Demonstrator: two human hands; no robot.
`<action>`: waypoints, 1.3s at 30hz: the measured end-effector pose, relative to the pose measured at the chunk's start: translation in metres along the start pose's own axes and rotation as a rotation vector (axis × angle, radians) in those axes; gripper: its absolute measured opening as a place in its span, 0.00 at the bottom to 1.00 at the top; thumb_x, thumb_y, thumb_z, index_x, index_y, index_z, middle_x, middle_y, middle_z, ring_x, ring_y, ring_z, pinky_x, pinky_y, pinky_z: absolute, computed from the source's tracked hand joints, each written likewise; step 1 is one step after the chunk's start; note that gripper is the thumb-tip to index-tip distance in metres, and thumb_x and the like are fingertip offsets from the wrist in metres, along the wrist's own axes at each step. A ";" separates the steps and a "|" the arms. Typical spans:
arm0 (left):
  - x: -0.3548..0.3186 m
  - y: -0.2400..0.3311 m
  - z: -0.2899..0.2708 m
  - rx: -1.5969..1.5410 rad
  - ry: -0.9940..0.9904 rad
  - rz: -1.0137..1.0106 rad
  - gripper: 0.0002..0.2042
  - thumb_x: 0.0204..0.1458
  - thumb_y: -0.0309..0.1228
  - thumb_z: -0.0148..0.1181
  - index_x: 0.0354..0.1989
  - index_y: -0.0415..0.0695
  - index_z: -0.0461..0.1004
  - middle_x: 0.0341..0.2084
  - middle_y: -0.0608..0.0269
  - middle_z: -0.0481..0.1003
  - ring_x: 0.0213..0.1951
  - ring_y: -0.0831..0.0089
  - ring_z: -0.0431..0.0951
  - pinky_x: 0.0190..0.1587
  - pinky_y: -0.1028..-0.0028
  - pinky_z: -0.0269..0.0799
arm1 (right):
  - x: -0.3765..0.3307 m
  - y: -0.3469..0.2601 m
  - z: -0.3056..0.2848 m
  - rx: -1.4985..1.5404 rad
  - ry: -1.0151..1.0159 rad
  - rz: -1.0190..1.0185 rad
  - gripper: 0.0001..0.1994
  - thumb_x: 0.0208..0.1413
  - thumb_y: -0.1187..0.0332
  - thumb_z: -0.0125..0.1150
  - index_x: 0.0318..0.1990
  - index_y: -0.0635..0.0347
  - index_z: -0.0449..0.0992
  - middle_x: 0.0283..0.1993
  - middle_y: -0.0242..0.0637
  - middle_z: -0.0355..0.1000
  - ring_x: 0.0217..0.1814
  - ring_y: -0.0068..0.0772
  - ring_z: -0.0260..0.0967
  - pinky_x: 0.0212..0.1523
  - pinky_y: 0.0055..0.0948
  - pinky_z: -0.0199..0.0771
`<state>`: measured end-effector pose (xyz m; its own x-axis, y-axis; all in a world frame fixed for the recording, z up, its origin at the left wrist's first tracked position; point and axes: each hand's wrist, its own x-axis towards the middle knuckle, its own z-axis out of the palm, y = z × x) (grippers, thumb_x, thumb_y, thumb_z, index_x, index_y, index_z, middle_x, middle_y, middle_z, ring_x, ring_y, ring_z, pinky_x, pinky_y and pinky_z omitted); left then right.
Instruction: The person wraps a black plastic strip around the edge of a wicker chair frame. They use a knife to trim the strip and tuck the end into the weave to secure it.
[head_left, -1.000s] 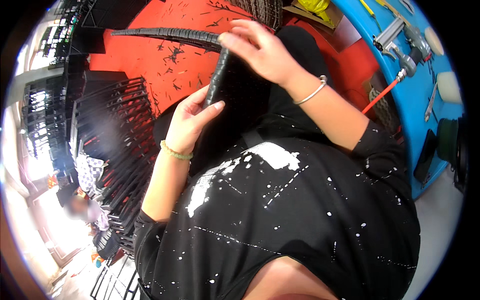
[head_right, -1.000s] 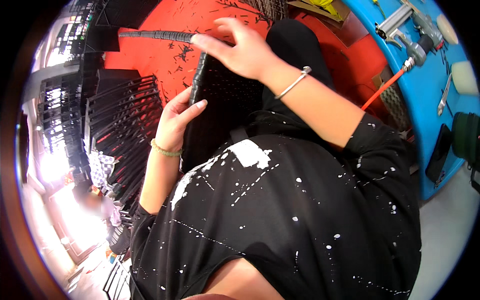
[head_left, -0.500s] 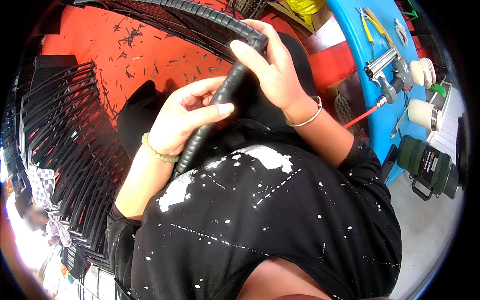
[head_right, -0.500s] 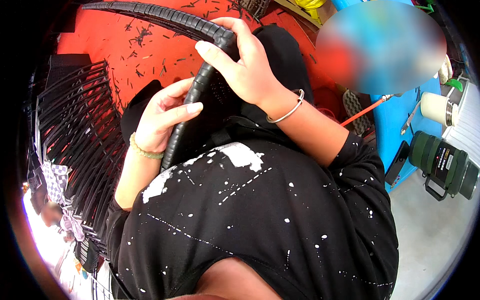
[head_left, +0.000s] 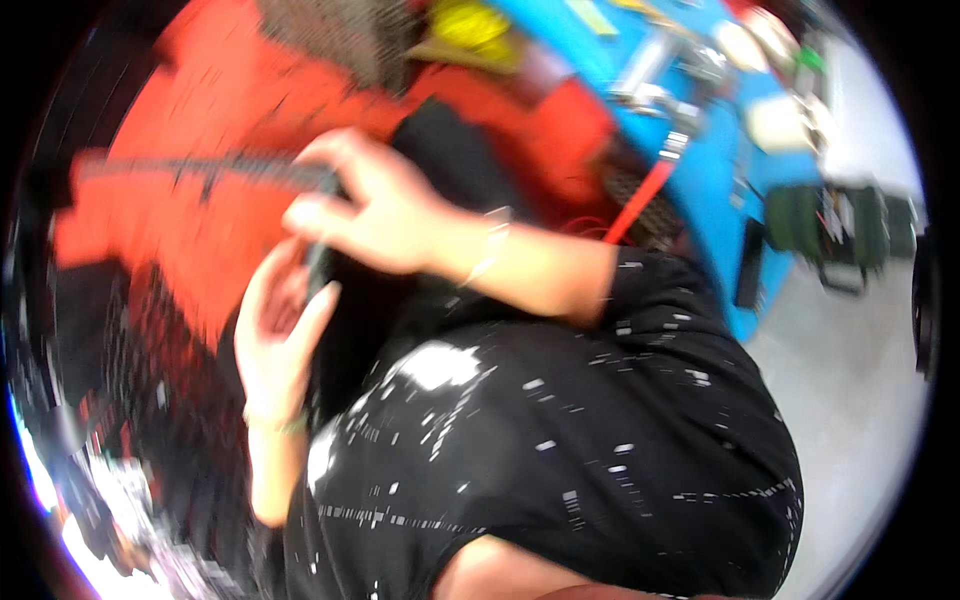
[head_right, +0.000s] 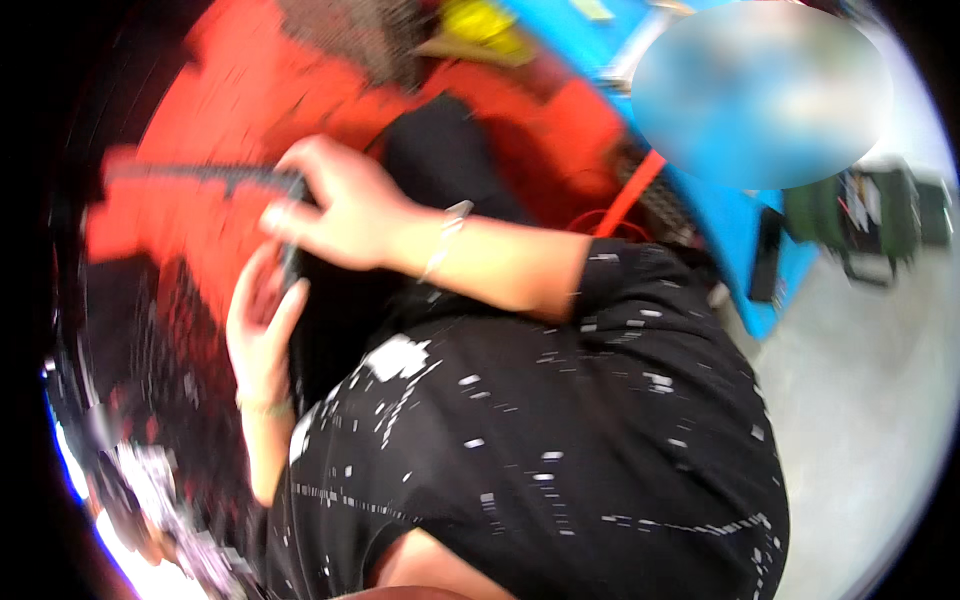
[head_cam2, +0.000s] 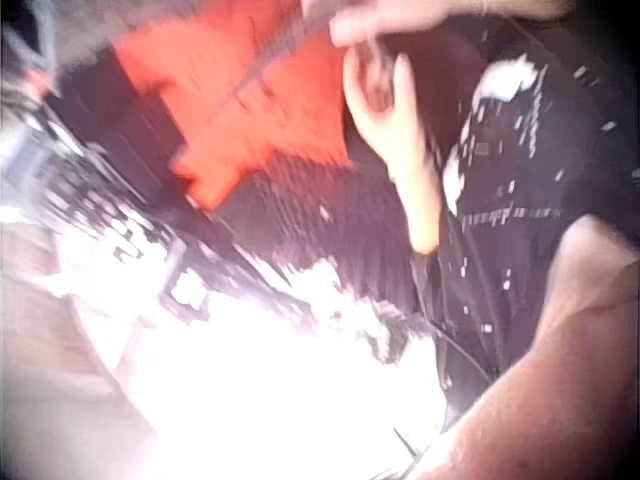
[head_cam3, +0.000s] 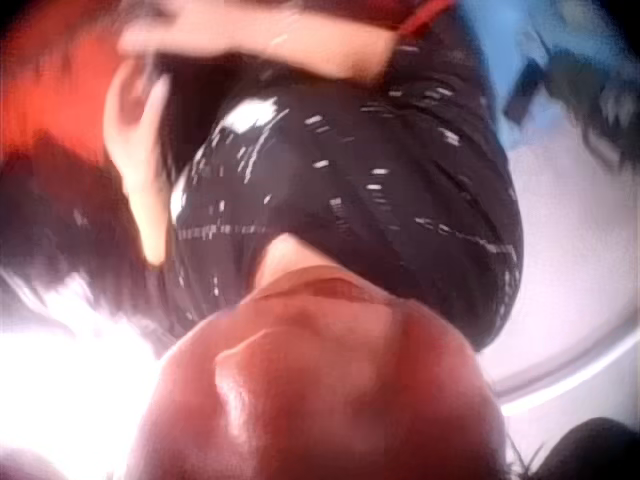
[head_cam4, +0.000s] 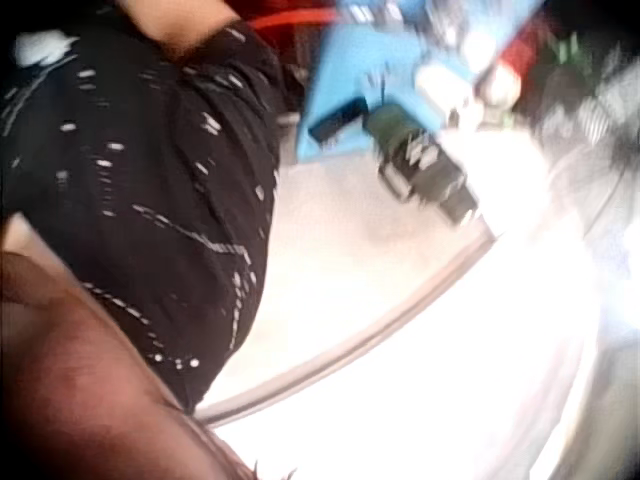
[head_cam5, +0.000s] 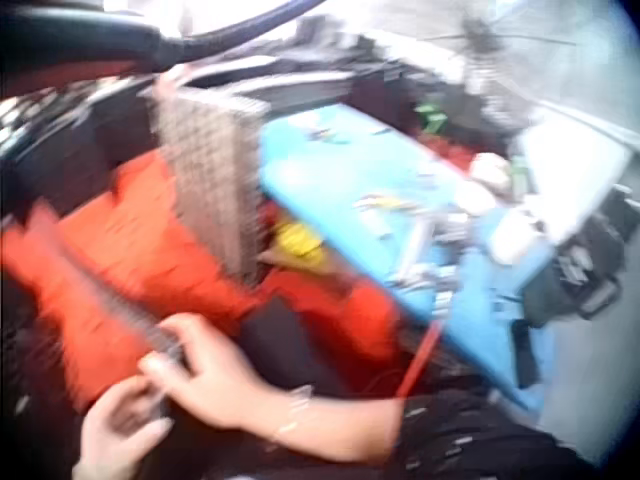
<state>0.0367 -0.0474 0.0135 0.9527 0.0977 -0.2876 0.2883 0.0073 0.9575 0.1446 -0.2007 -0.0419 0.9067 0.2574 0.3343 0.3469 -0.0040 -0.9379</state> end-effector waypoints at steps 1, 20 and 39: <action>-0.002 -0.008 -0.014 -0.033 0.022 -0.080 0.25 0.55 0.22 0.63 0.62 0.32 0.64 0.52 0.55 0.73 0.56 0.73 0.72 0.61 0.73 0.65 | 0.003 0.001 0.005 0.007 -0.041 -0.032 0.22 0.50 0.56 0.67 0.44 0.63 0.72 0.41 0.48 0.71 0.45 0.48 0.72 0.47 0.39 0.72; 0.029 -0.026 -0.011 0.131 -0.052 -0.032 0.10 0.63 0.28 0.56 0.48 0.36 0.76 0.35 0.74 0.75 0.36 0.88 0.69 0.41 0.84 0.64 | 0.019 0.060 0.018 0.220 -0.087 0.216 0.20 0.57 0.57 0.62 0.49 0.64 0.74 0.38 0.42 0.75 0.42 0.33 0.74 0.44 0.32 0.73; 0.031 -0.017 -0.009 0.633 -0.100 0.058 0.14 0.55 0.35 0.65 0.33 0.39 0.67 0.20 0.72 0.59 0.24 0.83 0.57 0.26 0.77 0.57 | -0.135 0.121 -0.537 -1.681 0.480 0.800 0.28 0.54 0.44 0.59 0.47 0.63 0.79 0.48 0.53 0.77 0.52 0.54 0.74 0.53 0.45 0.73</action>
<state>0.0608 -0.0356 -0.0113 0.9641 -0.0129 -0.2652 0.2074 -0.5867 0.7828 0.1935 -0.7551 -0.1501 0.8268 -0.5238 0.2048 -0.5474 -0.8331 0.0792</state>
